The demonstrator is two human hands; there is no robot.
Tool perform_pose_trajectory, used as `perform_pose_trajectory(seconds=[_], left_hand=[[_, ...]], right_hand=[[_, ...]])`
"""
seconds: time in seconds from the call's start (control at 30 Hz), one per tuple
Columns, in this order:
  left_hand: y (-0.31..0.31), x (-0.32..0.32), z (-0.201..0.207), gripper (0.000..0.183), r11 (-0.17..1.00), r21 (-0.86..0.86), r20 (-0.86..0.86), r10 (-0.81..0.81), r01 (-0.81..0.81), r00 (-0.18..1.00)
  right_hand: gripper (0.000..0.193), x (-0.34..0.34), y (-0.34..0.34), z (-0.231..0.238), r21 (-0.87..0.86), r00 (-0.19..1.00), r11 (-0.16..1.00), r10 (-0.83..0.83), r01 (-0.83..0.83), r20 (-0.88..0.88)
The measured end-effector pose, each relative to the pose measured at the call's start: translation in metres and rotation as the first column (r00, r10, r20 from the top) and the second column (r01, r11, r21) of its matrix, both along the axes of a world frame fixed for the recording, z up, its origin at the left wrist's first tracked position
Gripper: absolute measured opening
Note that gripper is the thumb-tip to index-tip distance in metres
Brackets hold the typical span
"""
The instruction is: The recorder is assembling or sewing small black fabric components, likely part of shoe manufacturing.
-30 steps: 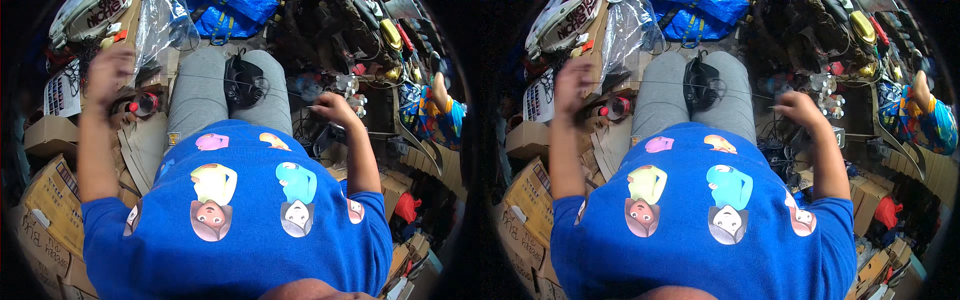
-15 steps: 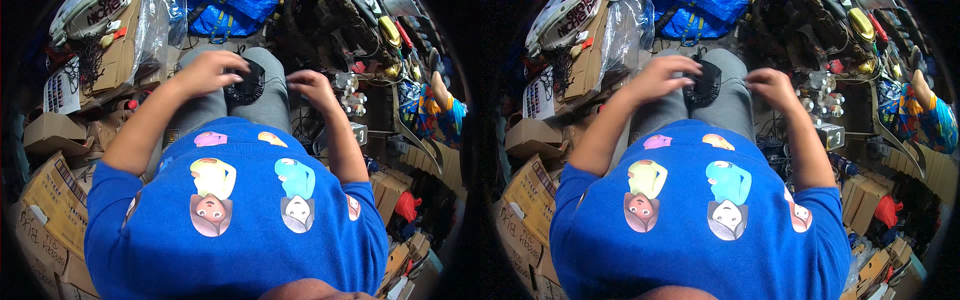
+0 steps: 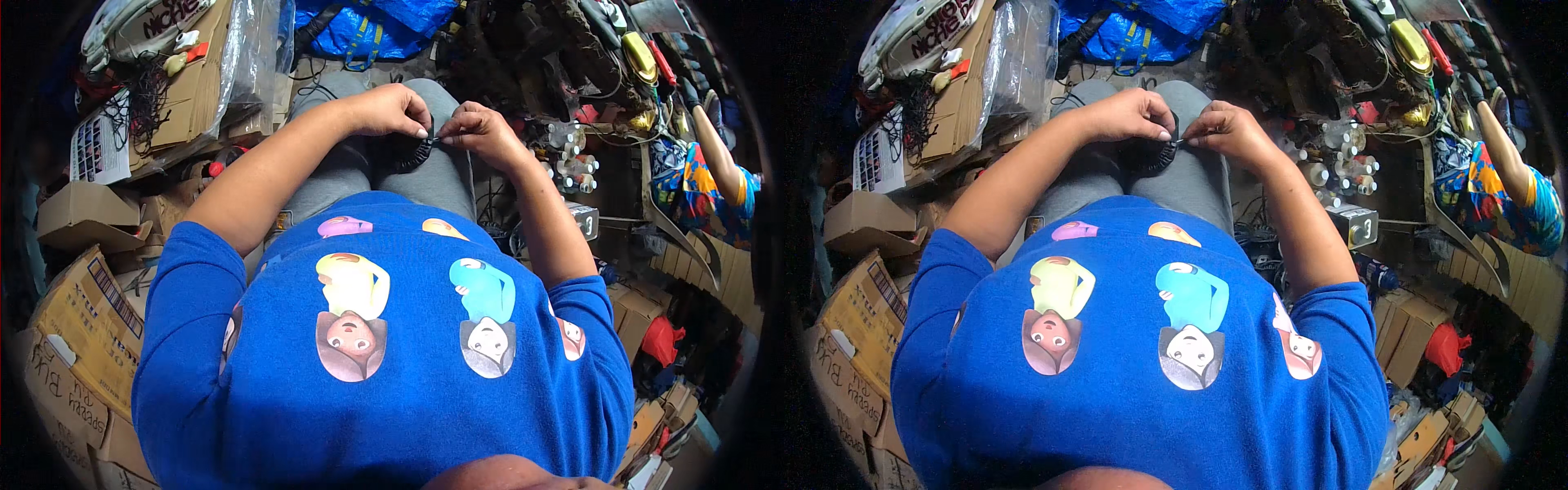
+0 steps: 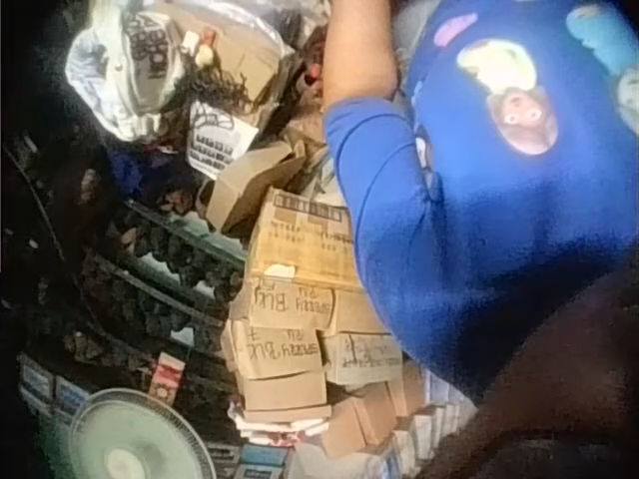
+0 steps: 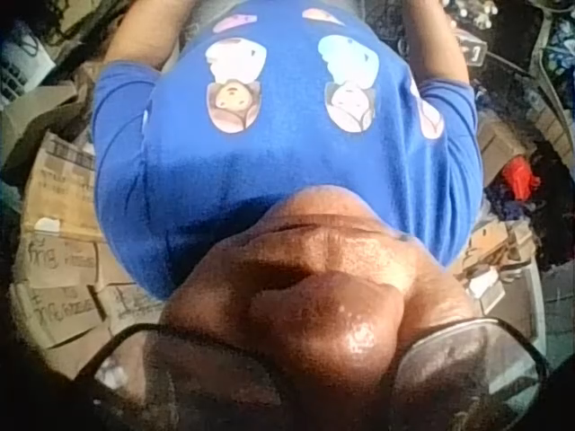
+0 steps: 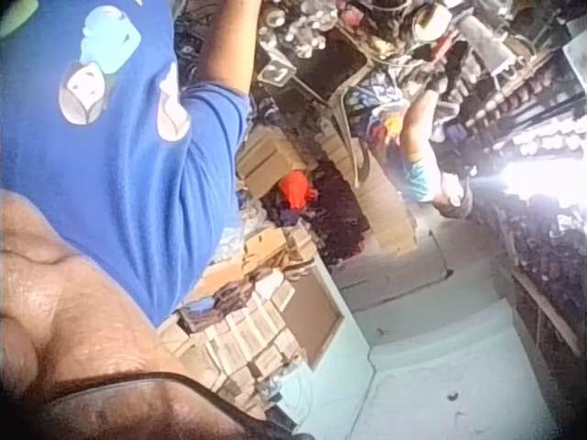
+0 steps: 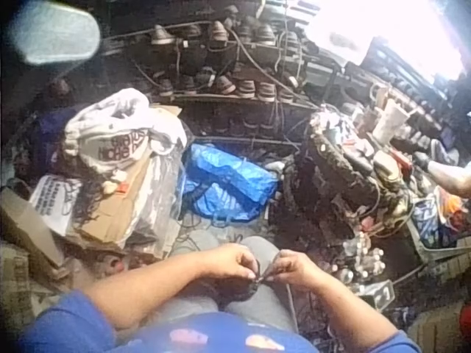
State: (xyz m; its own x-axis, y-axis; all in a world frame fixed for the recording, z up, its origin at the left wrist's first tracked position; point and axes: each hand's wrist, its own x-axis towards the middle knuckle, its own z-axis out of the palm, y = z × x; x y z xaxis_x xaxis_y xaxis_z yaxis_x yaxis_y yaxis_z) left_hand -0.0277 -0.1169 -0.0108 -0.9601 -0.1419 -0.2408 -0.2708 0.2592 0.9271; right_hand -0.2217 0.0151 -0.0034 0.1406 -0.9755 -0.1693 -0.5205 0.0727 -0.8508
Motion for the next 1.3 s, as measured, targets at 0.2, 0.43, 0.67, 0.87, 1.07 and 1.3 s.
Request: perform_pose_trajectory(seconds=[0.2,0.43,0.67,0.87,1.07,1.3], left_hand=[[-0.004,0.001,-0.01,0.026,0.954,0.298,0.054,0.009,-0.024,0.999],[-0.004,0.0,-0.009,0.028,0.954,0.299,0.062,-0.024,0.004,0.998],[-0.003,-0.002,-0.011,0.028,0.97,0.244,0.046,-0.014,0.002,0.999],[-0.004,0.0,-0.008,0.026,0.954,0.294,0.141,0.02,-0.061,0.99],[-0.002,0.001,-0.007,0.025,0.95,0.307,0.104,0.022,-0.053,0.994],[-0.007,-0.001,-0.016,0.03,0.954,0.299,0.078,-0.038,0.013,0.996]], right_hand=[[0.018,0.019,0.023,-0.013,-0.013,0.971,0.977,-0.21,0.213,0.117],[0.018,0.019,0.03,0.006,-0.021,0.975,0.975,-0.222,0.222,0.018],[0.017,0.013,0.023,0.002,-0.044,0.986,0.986,-0.161,0.16,-0.03],[0.017,0.019,0.026,-0.015,-0.05,0.977,0.979,-0.196,0.2,0.079],[0.016,0.014,0.019,-0.002,-0.005,0.986,0.986,-0.167,0.167,0.014],[0.017,0.028,0.031,-0.008,-0.078,0.97,0.967,-0.242,0.243,0.021]])
